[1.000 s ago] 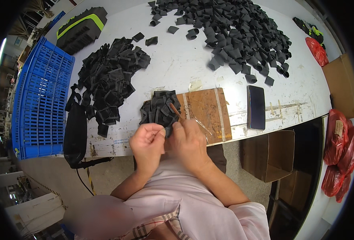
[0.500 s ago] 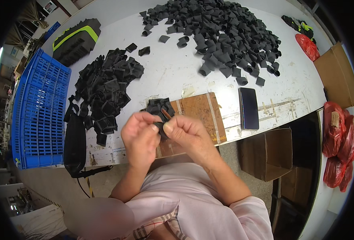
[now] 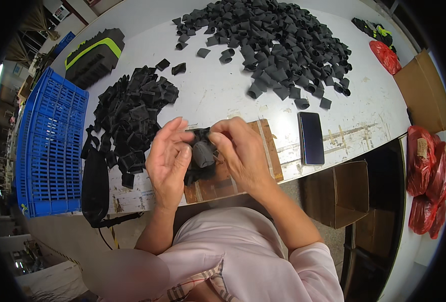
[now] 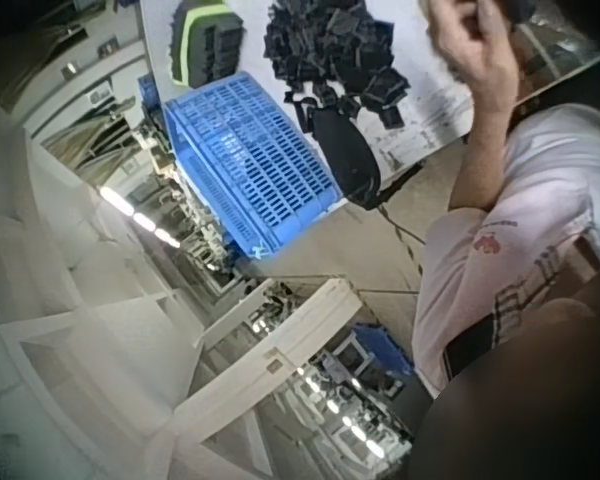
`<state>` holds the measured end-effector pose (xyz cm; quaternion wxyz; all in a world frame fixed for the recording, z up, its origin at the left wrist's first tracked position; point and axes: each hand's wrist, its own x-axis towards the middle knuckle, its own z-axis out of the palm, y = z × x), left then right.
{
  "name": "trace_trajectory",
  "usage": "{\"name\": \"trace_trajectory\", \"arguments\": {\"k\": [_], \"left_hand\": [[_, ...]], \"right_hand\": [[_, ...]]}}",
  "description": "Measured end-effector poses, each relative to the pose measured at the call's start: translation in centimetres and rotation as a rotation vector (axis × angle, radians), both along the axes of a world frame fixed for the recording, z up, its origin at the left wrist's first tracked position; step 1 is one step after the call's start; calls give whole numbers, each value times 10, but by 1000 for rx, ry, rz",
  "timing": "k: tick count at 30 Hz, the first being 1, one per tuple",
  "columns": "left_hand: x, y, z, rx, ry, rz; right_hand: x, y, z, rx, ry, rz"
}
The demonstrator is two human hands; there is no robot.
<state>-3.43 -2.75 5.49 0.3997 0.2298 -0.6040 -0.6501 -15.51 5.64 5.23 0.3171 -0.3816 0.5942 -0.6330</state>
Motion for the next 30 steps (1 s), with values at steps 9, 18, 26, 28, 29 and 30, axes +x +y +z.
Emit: {"name": "trace_trajectory", "arguments": {"k": [9, 18, 26, 28, 29, 30], "left_hand": [[-2, -1, 1, -12, 194, 4], [7, 3, -9, 359, 328, -82], [7, -1, -14, 407, 366, -71], [7, 2, -15, 418, 375, -57], [7, 2, -18, 375, 348, -60], [6, 0, -22, 330, 322, -64]], "right_hand": [[20, 7, 12, -178, 553, -175], [12, 2, 7, -204, 824, -182], [10, -2, 11, -209, 802, -152], [9, 0, 11, -201, 787, -121], [10, 0, 9, -214, 786, -141], [10, -2, 7, -229, 786, -163]]}}
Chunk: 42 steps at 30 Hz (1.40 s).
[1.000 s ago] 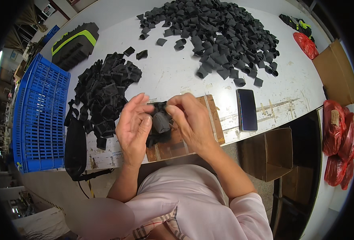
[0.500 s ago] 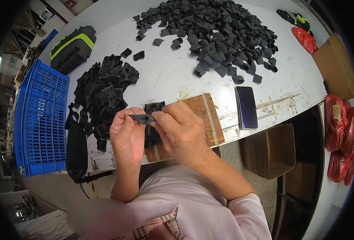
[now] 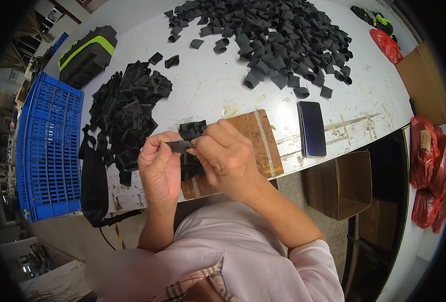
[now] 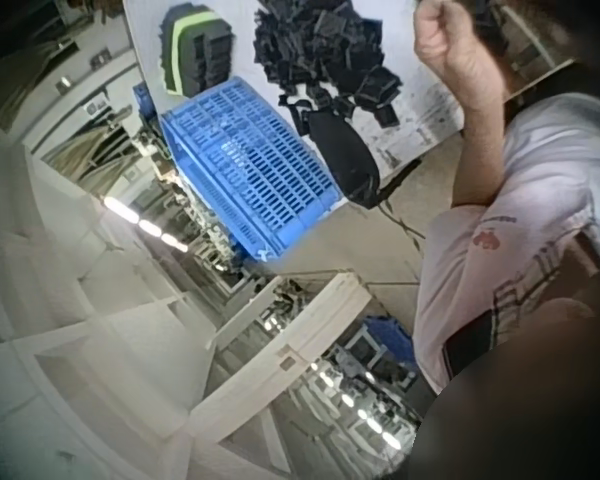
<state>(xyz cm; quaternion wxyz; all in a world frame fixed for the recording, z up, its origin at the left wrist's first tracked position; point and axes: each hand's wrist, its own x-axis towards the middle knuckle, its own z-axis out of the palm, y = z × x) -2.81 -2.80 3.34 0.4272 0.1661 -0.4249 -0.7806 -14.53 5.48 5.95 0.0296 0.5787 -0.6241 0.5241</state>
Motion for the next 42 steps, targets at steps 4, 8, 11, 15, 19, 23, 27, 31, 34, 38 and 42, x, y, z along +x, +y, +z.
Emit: {"name": "trace_trajectory", "arguments": {"k": [4, 8, 11, 15, 19, 23, 27, 31, 34, 38, 42], "left_hand": [[-4, -28, -18, -412, -321, 14], [-12, -42, -34, -955, -740, -46], [-23, -42, -52, -1136, -990, -94], [-32, -44, -62, -1209, -1243, -161], [-29, -55, -85, -1184, -1233, -46], [-28, -62, -96, -1141, -1154, 9], [-27, -67, -91, -1127, -1144, 18], [-19, -72, -72, -1131, -990, 135], [-20, -69, -71, -1060, -975, 72], [-30, -54, -79, -1114, -1201, -3], [-29, -56, -89, -1133, -1240, 41]], "right_hand": [[-20, 2, 11, 148, -79, 82], [-51, -1, 10, 34, -994, 26], [-36, 17, -26, 241, -994, 1], [-12, 38, -50, 347, -1118, 58], [-2, 42, -57, 448, -1071, 85], [5, 40, -59, 516, -997, 100], [8, 38, -58, 526, -944, 108], [10, 41, -55, 549, -847, 79], [12, 41, -57, 566, -828, 72], [16, 42, -56, 593, -760, 50], [17, 43, -57, 595, -683, 48]]}}
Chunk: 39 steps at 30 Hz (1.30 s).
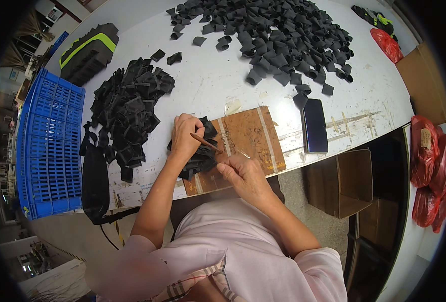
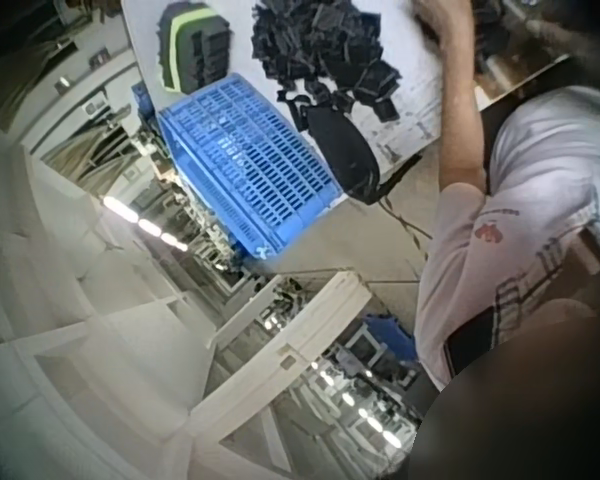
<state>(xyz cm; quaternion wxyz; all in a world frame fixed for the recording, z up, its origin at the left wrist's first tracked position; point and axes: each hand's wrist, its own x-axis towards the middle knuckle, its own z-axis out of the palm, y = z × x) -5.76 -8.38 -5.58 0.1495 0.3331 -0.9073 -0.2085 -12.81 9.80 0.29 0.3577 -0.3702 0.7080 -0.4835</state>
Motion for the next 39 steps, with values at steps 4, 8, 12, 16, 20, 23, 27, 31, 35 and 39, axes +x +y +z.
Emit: {"name": "trace_trajectory", "arguments": {"k": [4, 8, 12, 16, 20, 23, 27, 31, 35, 39], "left_hand": [[11, -6, 18, 1, 289, -14], [30, 10, 51, 356, 317, -26], [32, 14, 49, 207, 312, -52], [9, 9, 24, -72, 46, 14], [13, 3, 6, -28, -18, 10], [19, 6, 20, -102, 220, 1], [31, 26, 55, 331, 348, -12], [40, 49, 65, 313, 462, -176], [49, 58, 61, 666, 511, -81], [51, 65, 72, 1293, 694, 85]], "right_hand": [[1, 1, 4, -15, -12, -21], [5, -5, 7, 6, -14, -80], [7, -11, 8, 10, 42, -114], [10, -7, 1, -5, 69, -43], [10, -4, -7, -2, 46, -54], [10, -1, -9, -4, 14, -98], [13, -4, -12, -10, -49, -100], [18, -17, -9, -182, -329, -225], [12, -18, -10, -184, -737, -227], [7, -14, -8, -240, -1007, -260]]}}
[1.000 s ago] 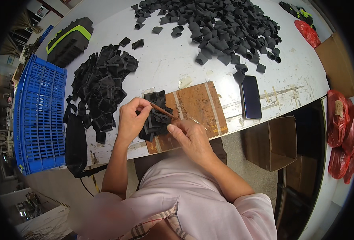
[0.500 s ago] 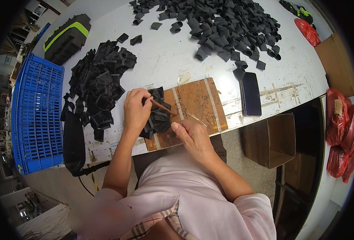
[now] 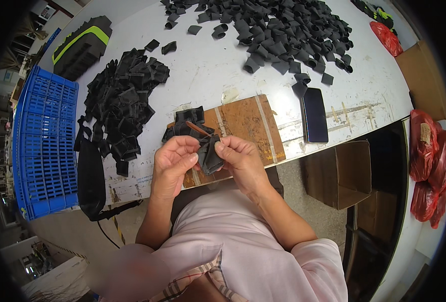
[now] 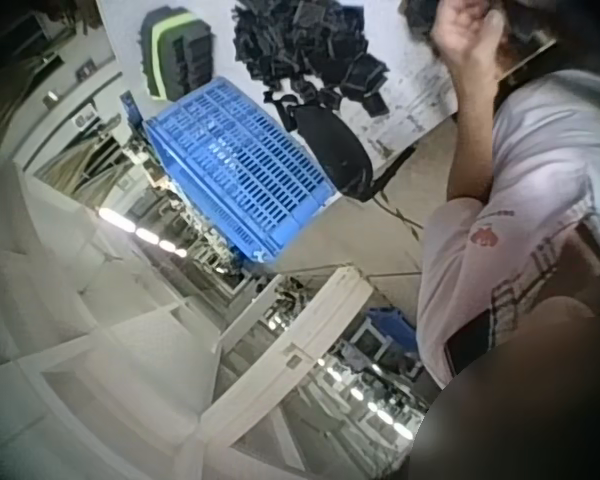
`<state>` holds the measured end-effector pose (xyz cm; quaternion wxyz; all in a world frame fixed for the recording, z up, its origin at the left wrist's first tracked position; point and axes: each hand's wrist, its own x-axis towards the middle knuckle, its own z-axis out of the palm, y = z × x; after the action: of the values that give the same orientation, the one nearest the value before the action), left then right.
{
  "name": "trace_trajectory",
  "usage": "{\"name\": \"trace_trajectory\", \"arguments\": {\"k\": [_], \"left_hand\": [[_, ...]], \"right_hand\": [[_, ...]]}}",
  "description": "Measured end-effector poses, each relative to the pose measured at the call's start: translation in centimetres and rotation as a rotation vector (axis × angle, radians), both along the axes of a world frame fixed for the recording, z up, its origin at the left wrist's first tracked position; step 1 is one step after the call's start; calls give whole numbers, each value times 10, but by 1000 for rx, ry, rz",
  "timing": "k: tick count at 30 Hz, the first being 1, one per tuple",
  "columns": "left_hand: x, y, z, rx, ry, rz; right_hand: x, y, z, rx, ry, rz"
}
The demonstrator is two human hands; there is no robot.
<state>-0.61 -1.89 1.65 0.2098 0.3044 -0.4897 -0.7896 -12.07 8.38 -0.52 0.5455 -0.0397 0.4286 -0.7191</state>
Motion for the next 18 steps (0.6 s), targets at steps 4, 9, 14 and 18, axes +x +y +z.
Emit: {"name": "trace_trajectory", "arguments": {"k": [4, 9, 14, 18], "left_hand": [[1, 0, 1, 36, -18, -113], [-2, 6, -4, -140, -76, -45], [-5, 16, -15, -363, -69, 95], [-6, 16, -19, -836, -96, 143]], "right_hand": [[-2, 3, 3, -3, -4, 13], [-2, 4, -1, 9, 28, 32], [2, 4, 3, 3, 93, 58], [2, 4, 3, 3, 161, 70]]}}
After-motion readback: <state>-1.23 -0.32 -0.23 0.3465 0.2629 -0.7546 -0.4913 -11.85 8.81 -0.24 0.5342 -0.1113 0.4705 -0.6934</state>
